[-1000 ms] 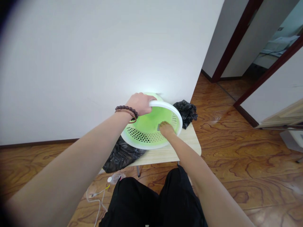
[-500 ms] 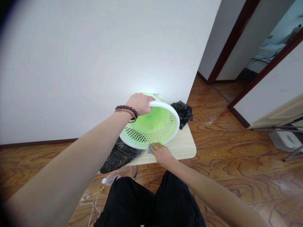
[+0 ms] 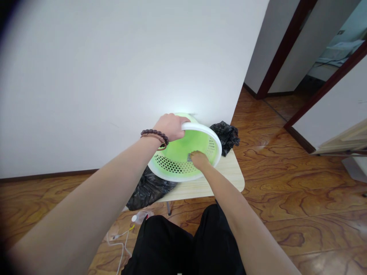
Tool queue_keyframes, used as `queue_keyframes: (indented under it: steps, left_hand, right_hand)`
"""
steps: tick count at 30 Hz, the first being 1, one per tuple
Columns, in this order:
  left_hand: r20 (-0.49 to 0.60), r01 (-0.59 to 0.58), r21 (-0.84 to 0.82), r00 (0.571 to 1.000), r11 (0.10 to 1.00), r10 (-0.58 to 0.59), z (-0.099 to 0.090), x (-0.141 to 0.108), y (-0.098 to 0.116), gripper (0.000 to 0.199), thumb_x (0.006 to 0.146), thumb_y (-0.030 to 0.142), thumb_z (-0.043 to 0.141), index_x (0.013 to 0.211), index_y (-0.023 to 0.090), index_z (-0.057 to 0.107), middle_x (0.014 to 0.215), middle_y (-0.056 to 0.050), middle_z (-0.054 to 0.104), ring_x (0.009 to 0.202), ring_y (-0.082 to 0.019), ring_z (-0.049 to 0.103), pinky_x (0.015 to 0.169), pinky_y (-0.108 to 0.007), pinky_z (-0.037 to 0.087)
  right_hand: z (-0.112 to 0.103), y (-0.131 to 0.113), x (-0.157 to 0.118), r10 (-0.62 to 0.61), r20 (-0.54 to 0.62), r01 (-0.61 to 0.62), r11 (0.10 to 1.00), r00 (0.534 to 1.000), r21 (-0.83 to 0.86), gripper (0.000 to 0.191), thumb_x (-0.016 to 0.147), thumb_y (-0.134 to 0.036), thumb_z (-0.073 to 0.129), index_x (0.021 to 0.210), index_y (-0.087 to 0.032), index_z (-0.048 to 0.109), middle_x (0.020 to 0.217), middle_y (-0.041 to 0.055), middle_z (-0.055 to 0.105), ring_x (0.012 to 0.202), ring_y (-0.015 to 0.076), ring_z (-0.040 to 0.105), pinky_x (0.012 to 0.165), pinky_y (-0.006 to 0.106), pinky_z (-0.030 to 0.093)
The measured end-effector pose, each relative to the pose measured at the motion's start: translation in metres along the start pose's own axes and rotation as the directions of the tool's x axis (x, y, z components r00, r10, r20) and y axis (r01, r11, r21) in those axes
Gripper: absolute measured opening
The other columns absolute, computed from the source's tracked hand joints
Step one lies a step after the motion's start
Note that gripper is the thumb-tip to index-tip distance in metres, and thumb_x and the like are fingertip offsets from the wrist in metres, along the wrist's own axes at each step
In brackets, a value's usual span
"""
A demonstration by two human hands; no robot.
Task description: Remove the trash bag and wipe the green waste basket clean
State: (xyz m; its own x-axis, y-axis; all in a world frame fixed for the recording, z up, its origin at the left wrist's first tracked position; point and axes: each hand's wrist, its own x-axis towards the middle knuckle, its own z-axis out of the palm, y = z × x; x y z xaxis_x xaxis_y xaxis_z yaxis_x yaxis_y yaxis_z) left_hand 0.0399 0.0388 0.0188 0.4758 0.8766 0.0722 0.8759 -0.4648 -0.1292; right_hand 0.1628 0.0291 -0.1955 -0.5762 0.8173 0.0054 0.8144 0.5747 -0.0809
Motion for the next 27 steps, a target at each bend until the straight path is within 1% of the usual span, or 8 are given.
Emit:
queue_keyframes:
  steps: [4,11,13,15,17,19,23,27]
  left_hand:
    - [-0.021,-0.008,-0.013,1.000,1.000,0.007,0.001,0.001,0.000,0.042,0.067,0.026,0.051,0.107,0.031,0.064,0.086,-0.006,0.067,0.079,-0.023,0.060,0.067,-0.033,0.042]
    - [-0.018,0.006,-0.023,1.000,1.000,-0.006,0.000,0.001,0.002,0.040,0.068,0.027,0.051,0.106,0.028,0.065,0.087,-0.007,0.067,0.081,-0.023,0.060,0.069,-0.033,0.043]
    - [-0.020,0.015,-0.032,1.000,0.999,-0.015,0.000,0.001,0.003,0.036,0.072,0.033,0.050,0.105,0.027,0.065,0.088,-0.007,0.067,0.082,-0.023,0.060,0.070,-0.033,0.042]
    - [-0.030,0.017,-0.045,0.999,0.999,-0.018,0.000,0.001,0.004,0.038,0.076,0.046,0.047,0.102,0.027,0.066,0.089,-0.008,0.067,0.082,-0.023,0.059,0.071,-0.034,0.042]
    - [-0.039,0.015,-0.055,0.999,0.998,-0.017,-0.002,-0.001,0.006,0.050,0.075,0.061,0.041,0.101,0.025,0.065,0.089,-0.008,0.066,0.082,-0.024,0.059,0.071,-0.033,0.042]
    - [-0.036,0.018,-0.056,0.999,0.998,-0.020,-0.005,-0.006,0.008,0.061,0.073,0.070,0.037,0.106,0.024,0.063,0.088,-0.008,0.066,0.083,-0.023,0.059,0.071,-0.032,0.042]
    - [-0.012,0.044,-0.041,0.999,0.998,-0.044,-0.013,-0.015,0.003,0.059,0.079,0.063,0.033,0.123,0.027,0.051,0.085,-0.007,0.066,0.081,-0.021,0.060,0.069,-0.030,0.042]
    - [0.061,0.030,0.028,0.998,0.999,-0.031,-0.013,-0.015,-0.006,0.044,0.081,0.047,0.040,0.119,0.030,0.054,0.087,-0.007,0.066,0.079,-0.021,0.060,0.066,-0.030,0.042]
  right_hand:
    - [0.013,-0.004,-0.016,-0.024,-0.005,0.024,1.000,1.000,-0.008,0.040,0.086,-0.005,0.037,0.123,-0.005,0.053,0.126,0.0163,0.055,0.117,0.0197,0.050,0.103,0.032,0.032]
    - [0.010,-0.022,-0.075,-0.154,-0.033,0.155,0.986,0.988,0.054,0.049,0.080,-0.002,0.039,0.128,-0.006,0.048,0.131,0.0153,0.050,0.120,0.0193,0.047,0.106,0.035,0.030]
    - [0.009,-0.027,-0.087,-0.170,-0.038,0.173,0.983,0.985,0.065,0.051,0.078,-0.001,0.040,0.128,-0.006,0.048,0.131,0.0160,0.049,0.121,0.0195,0.046,0.106,0.036,0.030]
    - [0.006,-0.030,-0.095,-0.180,-0.036,0.182,0.981,0.983,0.063,0.051,0.078,-0.001,0.040,0.128,-0.005,0.048,0.131,0.0163,0.050,0.120,0.0202,0.046,0.105,0.036,0.031]
    - [0.002,-0.032,-0.099,-0.175,-0.026,0.176,0.983,0.984,0.055,0.049,0.079,-0.002,0.040,0.127,-0.005,0.049,0.130,0.0160,0.051,0.119,0.0206,0.048,0.105,0.036,0.032]
    - [-0.005,-0.031,-0.101,-0.155,-0.015,0.155,0.986,0.988,0.055,0.046,0.081,-0.003,0.039,0.125,-0.006,0.051,0.128,0.0157,0.053,0.116,0.0201,0.050,0.104,0.035,0.033]
    - [-0.022,-0.022,-0.103,-0.072,0.010,0.071,0.995,0.997,0.065,0.041,0.082,-0.005,0.040,0.119,-0.009,0.056,0.118,0.0147,0.059,0.110,0.0198,0.053,0.098,0.032,0.037]
    - [-0.034,-0.015,-0.105,-0.004,0.013,0.004,0.999,1.000,0.036,0.038,0.083,-0.005,0.039,0.116,-0.011,0.057,0.112,0.0142,0.062,0.107,0.0213,0.054,0.095,0.032,0.038]
